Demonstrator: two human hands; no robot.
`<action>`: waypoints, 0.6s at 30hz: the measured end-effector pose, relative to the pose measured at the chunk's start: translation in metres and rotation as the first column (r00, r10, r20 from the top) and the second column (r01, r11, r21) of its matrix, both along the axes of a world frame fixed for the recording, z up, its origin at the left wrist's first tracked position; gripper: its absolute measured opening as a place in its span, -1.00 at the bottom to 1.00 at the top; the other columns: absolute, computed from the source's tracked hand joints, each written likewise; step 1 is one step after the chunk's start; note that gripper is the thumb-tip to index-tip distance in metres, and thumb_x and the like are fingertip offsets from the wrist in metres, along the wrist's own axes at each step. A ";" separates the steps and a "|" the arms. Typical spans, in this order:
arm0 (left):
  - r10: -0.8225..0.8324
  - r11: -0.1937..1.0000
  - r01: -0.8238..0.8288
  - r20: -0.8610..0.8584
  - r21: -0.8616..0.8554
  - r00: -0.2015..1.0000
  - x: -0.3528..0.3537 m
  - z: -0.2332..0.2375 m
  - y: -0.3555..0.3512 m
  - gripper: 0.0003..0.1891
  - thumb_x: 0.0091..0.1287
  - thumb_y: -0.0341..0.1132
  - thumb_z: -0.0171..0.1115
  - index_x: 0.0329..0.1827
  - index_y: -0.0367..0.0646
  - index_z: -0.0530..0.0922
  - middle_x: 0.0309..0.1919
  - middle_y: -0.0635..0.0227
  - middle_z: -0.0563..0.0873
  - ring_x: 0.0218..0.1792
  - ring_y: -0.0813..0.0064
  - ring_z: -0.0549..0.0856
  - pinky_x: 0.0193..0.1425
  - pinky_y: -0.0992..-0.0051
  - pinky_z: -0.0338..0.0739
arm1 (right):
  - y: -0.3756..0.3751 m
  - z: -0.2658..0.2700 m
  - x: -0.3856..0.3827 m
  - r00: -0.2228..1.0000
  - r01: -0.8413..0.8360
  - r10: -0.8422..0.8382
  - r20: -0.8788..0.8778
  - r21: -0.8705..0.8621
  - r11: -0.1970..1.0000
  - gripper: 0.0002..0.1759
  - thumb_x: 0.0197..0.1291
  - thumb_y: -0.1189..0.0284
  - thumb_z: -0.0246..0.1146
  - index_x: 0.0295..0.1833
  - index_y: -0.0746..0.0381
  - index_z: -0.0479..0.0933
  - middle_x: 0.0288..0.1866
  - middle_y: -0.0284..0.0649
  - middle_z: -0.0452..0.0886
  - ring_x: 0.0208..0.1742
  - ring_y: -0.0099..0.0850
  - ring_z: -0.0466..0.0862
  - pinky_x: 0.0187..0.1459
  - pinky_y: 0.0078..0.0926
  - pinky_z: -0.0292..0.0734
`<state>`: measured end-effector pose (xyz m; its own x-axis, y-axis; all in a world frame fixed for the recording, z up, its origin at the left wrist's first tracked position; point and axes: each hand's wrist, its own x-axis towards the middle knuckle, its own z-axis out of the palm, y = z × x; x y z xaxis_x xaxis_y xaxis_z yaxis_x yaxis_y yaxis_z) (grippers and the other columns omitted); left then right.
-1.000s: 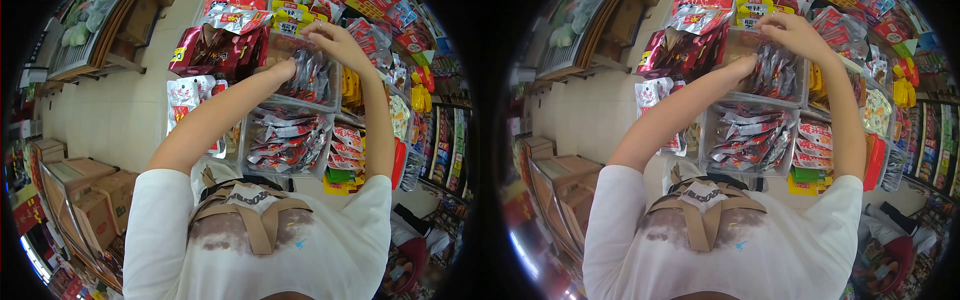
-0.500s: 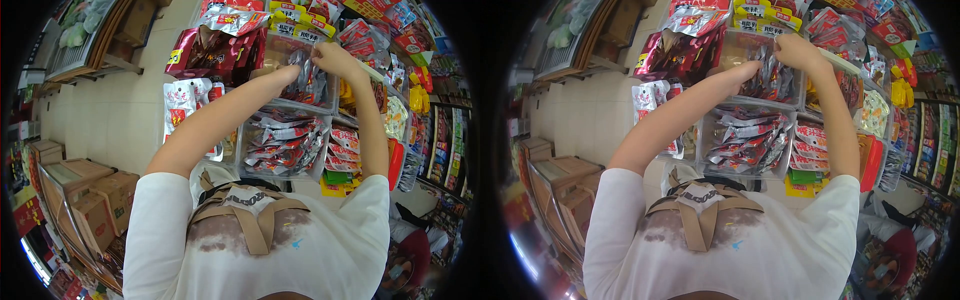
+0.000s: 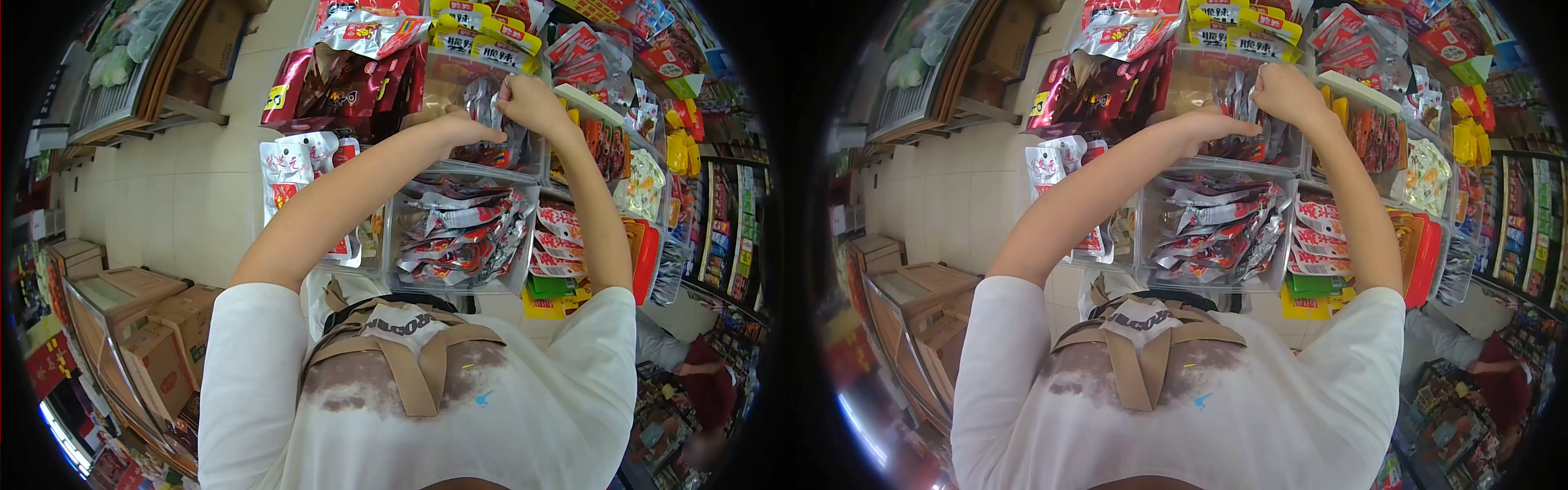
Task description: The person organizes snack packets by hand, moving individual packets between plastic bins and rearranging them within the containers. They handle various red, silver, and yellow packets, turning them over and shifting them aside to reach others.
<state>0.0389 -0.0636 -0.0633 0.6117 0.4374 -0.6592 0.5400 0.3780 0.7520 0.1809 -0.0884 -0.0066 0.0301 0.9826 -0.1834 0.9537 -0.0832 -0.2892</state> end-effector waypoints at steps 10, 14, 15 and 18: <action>-0.003 0.982 0.016 -0.069 0.188 0.998 0.004 -0.006 -0.002 -0.10 -0.15 -0.03 0.43 0.18 -0.43 0.21 0.13 0.00 0.32 0.06 0.21 0.42 0.06 0.33 0.34 | 0.005 -0.006 0.000 1.000 0.003 -0.003 0.021 0.004 1.000 -0.79 -0.11 0.38 0.13 -0.42 0.32 0.53 -0.39 -0.02 0.59 -0.27 -0.12 0.59 -0.19 -0.29 0.47; 0.056 0.990 -0.049 -0.045 0.136 0.997 0.002 0.000 -0.004 -0.01 -0.16 -0.07 0.46 0.20 -0.52 0.10 0.19 -0.07 0.22 0.17 0.18 0.33 0.17 0.34 0.26 | 0.026 0.042 -0.009 0.997 -0.083 0.083 -0.008 -0.025 0.996 -0.72 -0.05 0.27 0.18 -0.42 0.31 0.53 -0.44 -0.07 0.59 -0.34 -0.16 0.60 -0.25 -0.31 0.48; 0.085 0.987 -0.076 -0.058 0.142 0.995 0.002 0.001 -0.005 0.04 -0.16 -0.08 0.46 0.23 -0.55 0.02 0.20 -0.09 0.21 0.20 0.18 0.30 0.20 0.35 0.24 | 0.031 0.048 -0.014 0.989 -0.118 0.124 -0.083 0.074 0.990 -0.68 -0.04 0.22 0.19 -0.42 0.31 0.52 -0.45 -0.08 0.59 -0.35 -0.18 0.60 -0.26 -0.32 0.47; 0.024 0.988 -0.018 -0.041 0.150 0.999 0.006 -0.015 -0.002 0.16 -0.15 -0.08 0.45 0.25 -0.58 -0.22 0.19 -0.14 0.20 0.20 0.17 0.30 0.23 0.37 0.21 | 0.058 0.054 -0.035 0.960 -0.187 0.240 -0.145 0.303 0.934 -0.60 0.01 0.16 0.17 -0.35 0.35 0.51 -0.47 -0.09 0.58 -0.36 -0.23 0.60 -0.26 -0.38 0.47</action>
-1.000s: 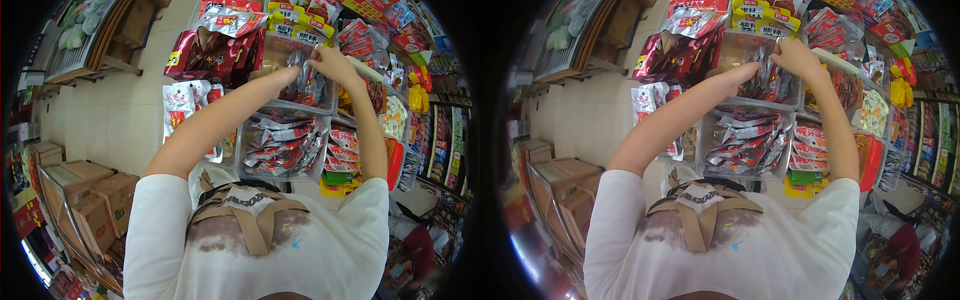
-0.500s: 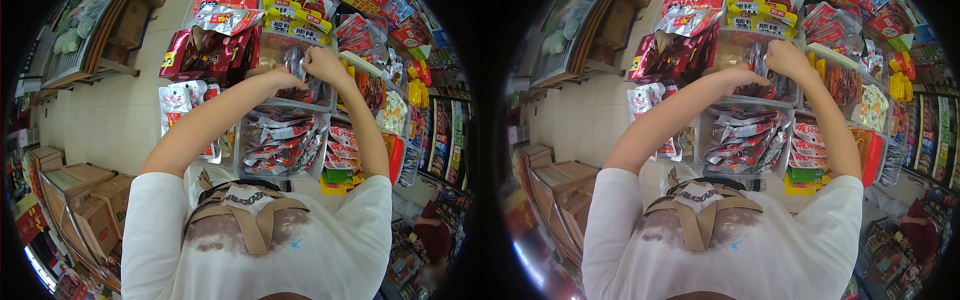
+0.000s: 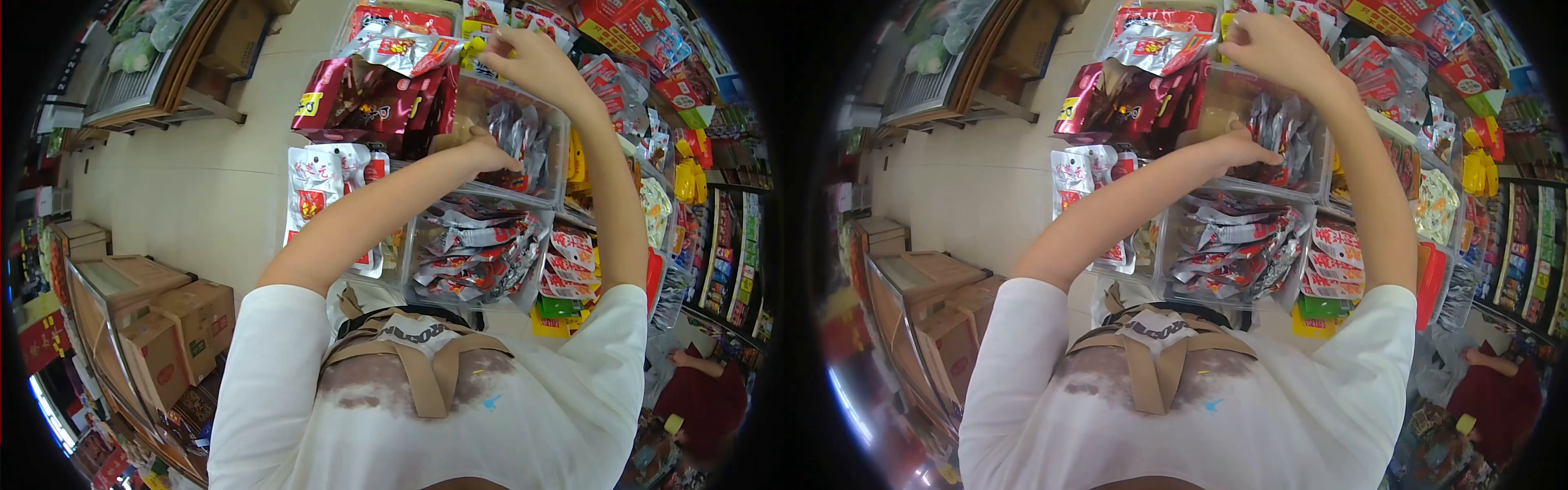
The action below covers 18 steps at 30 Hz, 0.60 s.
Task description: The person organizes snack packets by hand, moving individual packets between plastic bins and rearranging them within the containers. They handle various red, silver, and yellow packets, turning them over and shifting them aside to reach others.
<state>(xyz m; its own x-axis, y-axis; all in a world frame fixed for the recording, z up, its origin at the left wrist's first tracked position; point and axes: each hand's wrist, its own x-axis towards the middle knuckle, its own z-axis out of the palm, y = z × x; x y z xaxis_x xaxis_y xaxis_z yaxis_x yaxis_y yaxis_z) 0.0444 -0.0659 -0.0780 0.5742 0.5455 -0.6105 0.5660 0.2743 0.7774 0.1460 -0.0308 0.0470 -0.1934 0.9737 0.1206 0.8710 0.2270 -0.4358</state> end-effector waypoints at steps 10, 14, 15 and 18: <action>-0.012 1.000 0.013 0.045 -0.021 0.999 -0.003 0.002 0.002 0.25 -0.18 -0.09 0.45 0.21 -0.63 -0.39 0.15 -0.26 0.24 0.16 0.14 0.36 0.16 0.44 0.30 | 0.102 -0.031 -0.068 0.907 0.118 0.044 0.420 -0.352 0.928 -0.12 -0.26 -0.32 0.14 -0.23 0.37 0.56 -0.20 0.05 0.57 -0.16 -0.13 0.58 -0.12 -0.36 0.45; -0.028 0.999 0.029 0.049 -0.030 0.998 -0.004 0.003 0.001 0.26 -0.18 -0.08 0.45 0.21 -0.63 -0.38 0.16 -0.26 0.23 0.17 0.13 0.35 0.16 0.40 0.31 | 0.099 -0.019 -0.057 0.964 0.084 0.046 0.263 -0.463 0.882 -0.12 -0.28 -0.30 0.17 -0.20 0.37 0.56 -0.20 0.06 0.57 -0.13 -0.17 0.58 -0.11 -0.35 0.46; -0.011 0.999 0.012 0.044 -0.029 0.999 -0.005 0.006 0.000 0.26 -0.19 -0.07 0.45 0.22 -0.63 -0.38 0.17 -0.26 0.21 0.18 0.13 0.34 0.17 0.37 0.30 | 0.097 -0.015 -0.053 0.989 0.071 -0.005 0.151 -0.435 0.898 -0.23 -0.28 -0.18 0.24 -0.22 0.37 0.55 -0.25 -0.02 0.57 -0.20 -0.26 0.58 -0.17 -0.41 0.45; 0.001 0.999 0.001 0.029 -0.048 1.000 -0.009 0.024 0.000 0.26 -0.19 -0.05 0.45 0.23 -0.62 -0.36 0.19 -0.24 0.18 0.21 0.12 0.30 0.19 0.34 0.28 | 0.087 -0.020 -0.029 0.968 0.031 -0.086 -0.236 -0.230 0.973 -0.59 -0.17 0.15 0.33 -0.38 0.31 0.51 -0.45 -0.32 0.51 -0.42 -0.60 0.48 -0.37 -0.60 0.35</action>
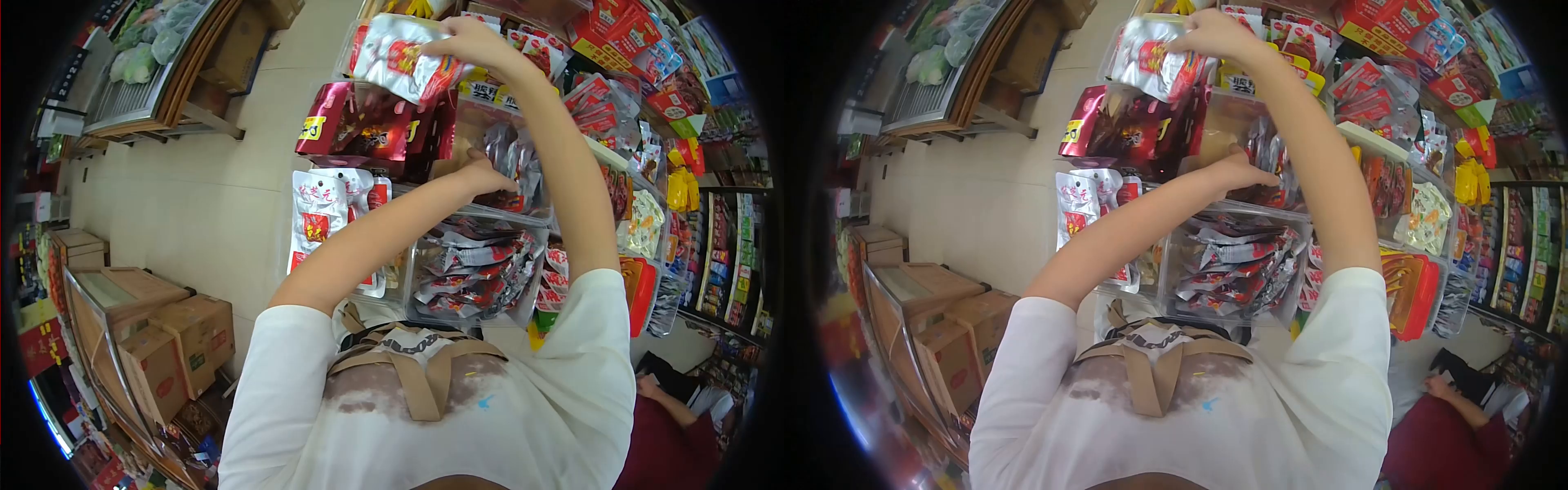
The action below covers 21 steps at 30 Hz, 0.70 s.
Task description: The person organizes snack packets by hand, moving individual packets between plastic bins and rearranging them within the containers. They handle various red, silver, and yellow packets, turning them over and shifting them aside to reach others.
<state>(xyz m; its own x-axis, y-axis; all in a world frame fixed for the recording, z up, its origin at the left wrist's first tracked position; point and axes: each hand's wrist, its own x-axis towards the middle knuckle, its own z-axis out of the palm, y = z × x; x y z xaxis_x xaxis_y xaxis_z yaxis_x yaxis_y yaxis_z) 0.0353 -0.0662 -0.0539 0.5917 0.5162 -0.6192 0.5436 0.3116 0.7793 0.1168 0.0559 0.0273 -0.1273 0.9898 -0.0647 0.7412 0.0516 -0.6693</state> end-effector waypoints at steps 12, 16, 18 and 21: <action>0.192 0.966 -0.115 0.347 -0.229 0.918 -0.008 -0.001 0.004 -0.39 0.16 -0.03 0.08 0.16 -0.30 0.27 0.05 0.12 0.48 0.09 0.34 0.47 0.13 0.39 0.38 | -0.179 0.020 0.054 0.918 0.396 -0.393 -0.051 0.127 0.909 -0.58 -0.01 0.47 0.17 0.02 0.25 0.30 -0.29 -0.18 0.55 -0.29 -0.52 0.52 -0.17 -0.57 0.39; 0.467 0.848 -0.232 0.465 -0.477 0.752 -0.007 0.010 0.002 -0.48 0.25 -0.03 -0.07 0.13 -0.25 0.33 0.02 0.17 0.52 0.05 0.38 0.52 0.11 0.40 0.41 | -0.186 0.011 0.051 0.943 0.330 -0.305 -0.135 0.248 0.911 -0.47 0.03 0.53 0.10 0.20 0.19 0.28 -0.25 -0.22 0.57 -0.28 -0.53 0.52 -0.19 -0.59 0.40; 0.491 0.846 -0.260 0.490 -0.465 0.721 -0.003 0.010 0.005 -0.49 0.34 -0.03 -0.39 0.14 -0.17 0.33 0.01 0.22 0.53 -0.01 0.43 0.56 0.09 0.41 0.45 | -0.186 0.017 0.046 0.955 0.298 -0.295 -0.042 0.081 0.951 -0.54 0.05 0.53 0.08 0.14 0.21 0.34 -0.27 -0.23 0.57 -0.29 -0.54 0.51 -0.20 -0.60 0.39; 0.565 0.791 -0.280 0.476 -0.544 0.673 -0.005 0.008 0.008 -0.43 0.34 0.04 -0.45 0.14 -0.21 0.32 0.04 0.18 0.50 0.04 0.34 0.53 0.14 0.32 0.41 | -0.186 0.009 0.038 0.956 0.292 -0.293 -0.031 -0.031 0.956 -0.66 0.09 0.53 0.03 0.02 0.23 0.48 -0.33 -0.21 0.58 -0.35 -0.57 0.48 -0.25 -0.62 0.37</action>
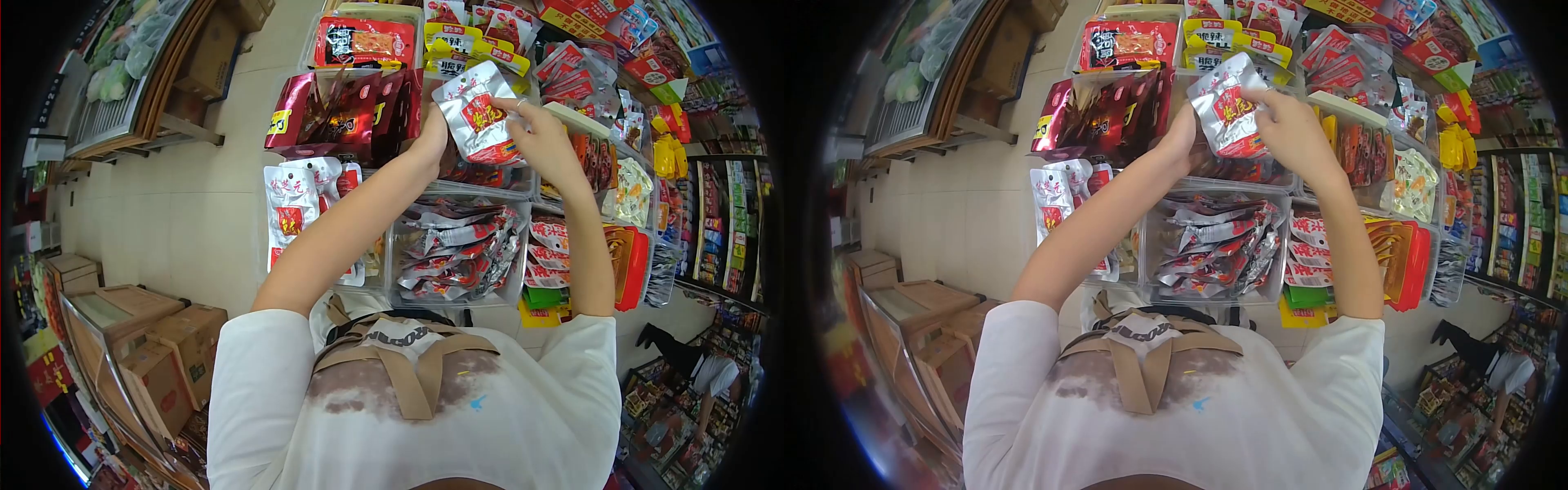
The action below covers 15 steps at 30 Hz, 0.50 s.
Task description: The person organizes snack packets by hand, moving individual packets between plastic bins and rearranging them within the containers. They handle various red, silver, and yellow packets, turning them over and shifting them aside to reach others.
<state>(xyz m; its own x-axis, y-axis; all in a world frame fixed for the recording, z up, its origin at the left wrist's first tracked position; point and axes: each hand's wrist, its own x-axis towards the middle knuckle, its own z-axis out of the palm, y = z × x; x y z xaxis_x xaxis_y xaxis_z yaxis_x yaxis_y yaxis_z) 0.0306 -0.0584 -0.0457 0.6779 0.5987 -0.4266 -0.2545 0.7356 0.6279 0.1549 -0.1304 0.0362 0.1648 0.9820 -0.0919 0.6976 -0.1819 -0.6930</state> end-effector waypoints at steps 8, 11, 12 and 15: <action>-0.074 0.995 0.070 -0.051 -0.071 0.996 -0.005 0.000 0.000 -0.42 0.34 0.03 -0.54 0.16 -0.15 0.30 0.02 0.10 0.49 0.05 0.19 0.51 0.13 0.10 0.36 | -0.009 -0.023 -0.023 0.994 -0.091 0.093 -0.059 0.029 0.995 -0.52 0.11 0.35 0.05 0.16 0.29 0.32 -0.12 0.10 0.52 -0.09 -0.09 0.53 -0.04 -0.35 0.38; -0.064 0.996 0.046 -0.247 -0.078 0.967 -0.008 0.002 -0.002 -0.55 0.34 -0.08 -0.41 0.00 -0.15 0.38 -0.20 0.17 0.56 -0.26 0.32 0.57 -0.24 0.23 0.47 | -0.014 -0.020 -0.029 0.951 -0.268 0.271 0.147 -0.043 0.963 -0.39 0.13 0.25 0.08 0.25 0.32 0.20 -0.04 0.16 0.44 -0.02 -0.08 0.48 0.03 -0.35 0.33; -0.060 0.996 0.034 -0.342 -0.079 0.938 -0.009 0.003 -0.002 -0.62 0.33 -0.14 -0.35 -0.08 -0.15 0.42 -0.31 0.20 0.59 -0.41 0.39 0.61 -0.42 0.30 0.52 | -0.013 -0.020 -0.030 0.951 -0.268 0.271 0.149 -0.043 0.962 -0.39 0.13 0.25 0.08 0.25 0.32 0.20 -0.04 0.16 0.44 -0.02 -0.08 0.48 0.03 -0.35 0.33; -0.068 0.994 0.037 -0.313 -0.102 0.947 -0.006 -0.010 -0.001 -0.68 0.33 -0.18 -0.29 -0.17 -0.14 0.45 -0.40 0.26 0.58 -0.53 0.47 0.56 -0.59 0.38 0.43 | -0.010 -0.018 -0.031 0.919 -0.394 0.394 0.012 -0.013 0.919 -0.48 0.18 0.27 0.06 0.18 0.35 0.26 0.00 0.04 0.47 0.01 -0.21 0.50 0.09 -0.42 0.29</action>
<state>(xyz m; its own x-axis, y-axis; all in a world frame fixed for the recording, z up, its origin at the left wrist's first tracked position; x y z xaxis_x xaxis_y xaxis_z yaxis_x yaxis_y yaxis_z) 0.0250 -0.0593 -0.0553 0.5287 0.5131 -0.6761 -0.0137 0.8016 0.5977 0.1237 -0.1404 0.0178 -0.2342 0.9667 -0.1028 0.7237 0.1028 -0.6824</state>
